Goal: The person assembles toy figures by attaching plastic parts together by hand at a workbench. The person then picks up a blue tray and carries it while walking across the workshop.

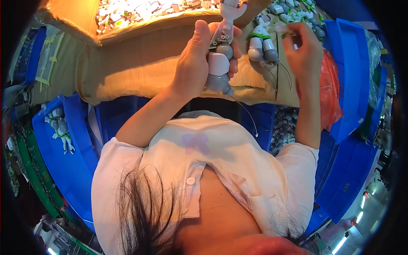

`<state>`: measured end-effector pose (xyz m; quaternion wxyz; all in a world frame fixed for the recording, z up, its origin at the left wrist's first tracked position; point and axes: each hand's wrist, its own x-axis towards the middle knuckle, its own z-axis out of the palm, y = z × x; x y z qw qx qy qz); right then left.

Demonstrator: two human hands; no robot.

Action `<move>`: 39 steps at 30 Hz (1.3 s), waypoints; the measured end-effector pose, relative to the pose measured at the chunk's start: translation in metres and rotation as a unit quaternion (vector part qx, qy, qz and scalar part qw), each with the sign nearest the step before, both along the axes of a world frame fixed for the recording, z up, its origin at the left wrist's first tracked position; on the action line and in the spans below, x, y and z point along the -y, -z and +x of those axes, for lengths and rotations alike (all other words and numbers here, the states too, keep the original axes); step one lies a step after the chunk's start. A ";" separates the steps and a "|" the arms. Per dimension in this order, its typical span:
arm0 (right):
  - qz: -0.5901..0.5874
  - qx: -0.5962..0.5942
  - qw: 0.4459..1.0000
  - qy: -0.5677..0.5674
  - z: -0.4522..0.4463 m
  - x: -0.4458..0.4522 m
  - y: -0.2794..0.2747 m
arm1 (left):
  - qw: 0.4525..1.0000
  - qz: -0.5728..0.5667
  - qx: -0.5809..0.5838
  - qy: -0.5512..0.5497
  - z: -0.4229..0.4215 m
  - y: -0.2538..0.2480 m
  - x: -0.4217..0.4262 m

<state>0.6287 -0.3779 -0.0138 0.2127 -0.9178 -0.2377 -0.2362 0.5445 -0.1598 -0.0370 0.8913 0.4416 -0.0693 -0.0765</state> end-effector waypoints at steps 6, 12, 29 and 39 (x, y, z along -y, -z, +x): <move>0.112 -0.121 0.976 -0.141 -0.060 -0.059 -0.020 | 0.999 0.009 0.030 -0.026 -0.004 -0.001 -0.002; 0.372 -0.319 0.826 -0.280 -0.054 -0.069 -0.004 | 0.996 0.021 0.042 -0.074 -0.008 -0.002 -0.017; 0.065 0.088 0.939 -0.327 -0.059 -0.093 -0.033 | 0.974 0.152 0.130 -0.102 -0.025 -0.015 -0.019; 0.092 0.049 0.942 -0.319 -0.062 -0.089 -0.034 | 0.959 0.208 0.168 -0.097 -0.026 -0.023 -0.020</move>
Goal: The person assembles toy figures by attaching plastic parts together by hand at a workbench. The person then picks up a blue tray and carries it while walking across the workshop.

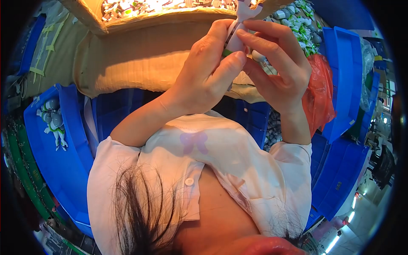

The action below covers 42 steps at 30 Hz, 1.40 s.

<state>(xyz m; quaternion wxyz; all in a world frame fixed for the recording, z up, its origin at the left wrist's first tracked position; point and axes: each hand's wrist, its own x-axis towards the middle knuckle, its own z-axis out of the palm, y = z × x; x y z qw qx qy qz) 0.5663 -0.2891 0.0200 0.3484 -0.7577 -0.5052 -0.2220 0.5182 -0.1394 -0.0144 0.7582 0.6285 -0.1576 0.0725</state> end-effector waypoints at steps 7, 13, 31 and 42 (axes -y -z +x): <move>-0.021 -0.060 0.993 -0.104 0.011 0.010 -0.009 | 0.998 -0.013 -0.050 -0.029 0.001 0.004 0.002; 0.169 -0.422 0.888 -0.065 0.001 0.027 -0.009 | 0.990 0.141 -0.013 0.027 0.002 0.001 0.003; -0.098 0.026 0.993 -0.064 0.018 0.114 -0.006 | 0.868 0.285 -0.153 0.375 0.071 -0.025 0.044; -0.314 0.033 0.890 0.329 0.221 0.152 0.100 | 0.939 0.287 0.015 -0.188 0.101 0.104 0.107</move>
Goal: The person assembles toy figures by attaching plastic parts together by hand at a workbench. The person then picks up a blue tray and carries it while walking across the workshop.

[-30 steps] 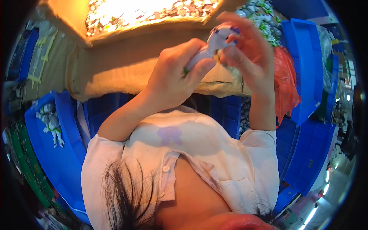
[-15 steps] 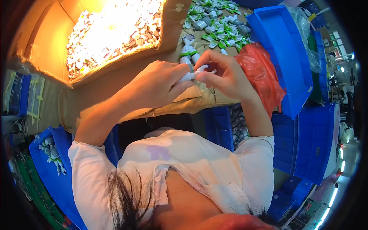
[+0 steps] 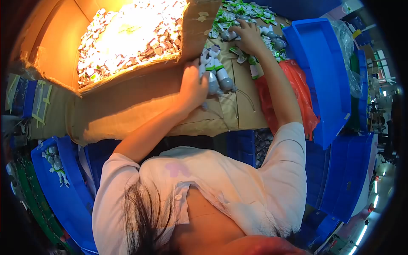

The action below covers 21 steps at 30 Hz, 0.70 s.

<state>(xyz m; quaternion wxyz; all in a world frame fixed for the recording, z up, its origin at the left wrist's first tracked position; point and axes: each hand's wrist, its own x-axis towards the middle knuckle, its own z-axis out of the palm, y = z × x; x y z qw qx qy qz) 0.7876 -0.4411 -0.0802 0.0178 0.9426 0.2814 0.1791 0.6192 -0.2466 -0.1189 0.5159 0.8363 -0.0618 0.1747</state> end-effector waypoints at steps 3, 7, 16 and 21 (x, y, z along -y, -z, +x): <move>0.033 -0.018 0.999 -0.037 0.015 0.003 0.006 | 0.999 -0.017 0.032 -0.008 0.014 0.001 0.019; 0.077 -0.052 0.994 -0.056 0.005 0.011 -0.015 | 0.999 0.008 0.042 0.002 0.007 -0.011 0.017; 0.256 -0.110 0.944 -0.179 -0.111 -0.002 -0.102 | 0.986 -0.003 0.160 0.049 -0.009 -0.061 -0.010; 0.212 -0.073 0.939 -0.260 -0.166 -0.026 -0.145 | 0.956 -0.255 0.059 0.131 -0.006 -0.072 -0.036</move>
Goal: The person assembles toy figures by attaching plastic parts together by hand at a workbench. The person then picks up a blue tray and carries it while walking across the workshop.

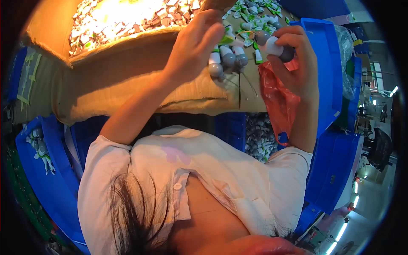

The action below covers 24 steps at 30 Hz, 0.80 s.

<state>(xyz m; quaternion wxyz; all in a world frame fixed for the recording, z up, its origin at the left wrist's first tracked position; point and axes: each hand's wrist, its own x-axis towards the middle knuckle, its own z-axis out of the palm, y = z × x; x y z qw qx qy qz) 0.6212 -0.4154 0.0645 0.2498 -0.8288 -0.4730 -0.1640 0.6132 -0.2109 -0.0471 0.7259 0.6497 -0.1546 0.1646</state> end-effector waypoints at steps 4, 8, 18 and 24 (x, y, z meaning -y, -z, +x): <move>-0.020 0.012 0.998 -0.050 -0.019 -0.023 -0.007 | 0.845 -0.160 -0.283 0.425 -0.008 -0.010 -0.029; -0.030 -0.022 0.999 -0.016 -0.035 -0.039 0.002 | 0.831 -0.212 -0.281 0.432 -0.027 -0.012 -0.039; 0.049 -0.043 0.996 0.065 -0.048 -0.113 0.053 | 0.919 -0.337 -0.172 0.110 -0.051 -0.019 -0.052; 0.080 -0.056 0.991 0.093 -0.053 -0.138 0.060 | 0.927 -0.339 -0.135 0.088 -0.058 -0.012 -0.066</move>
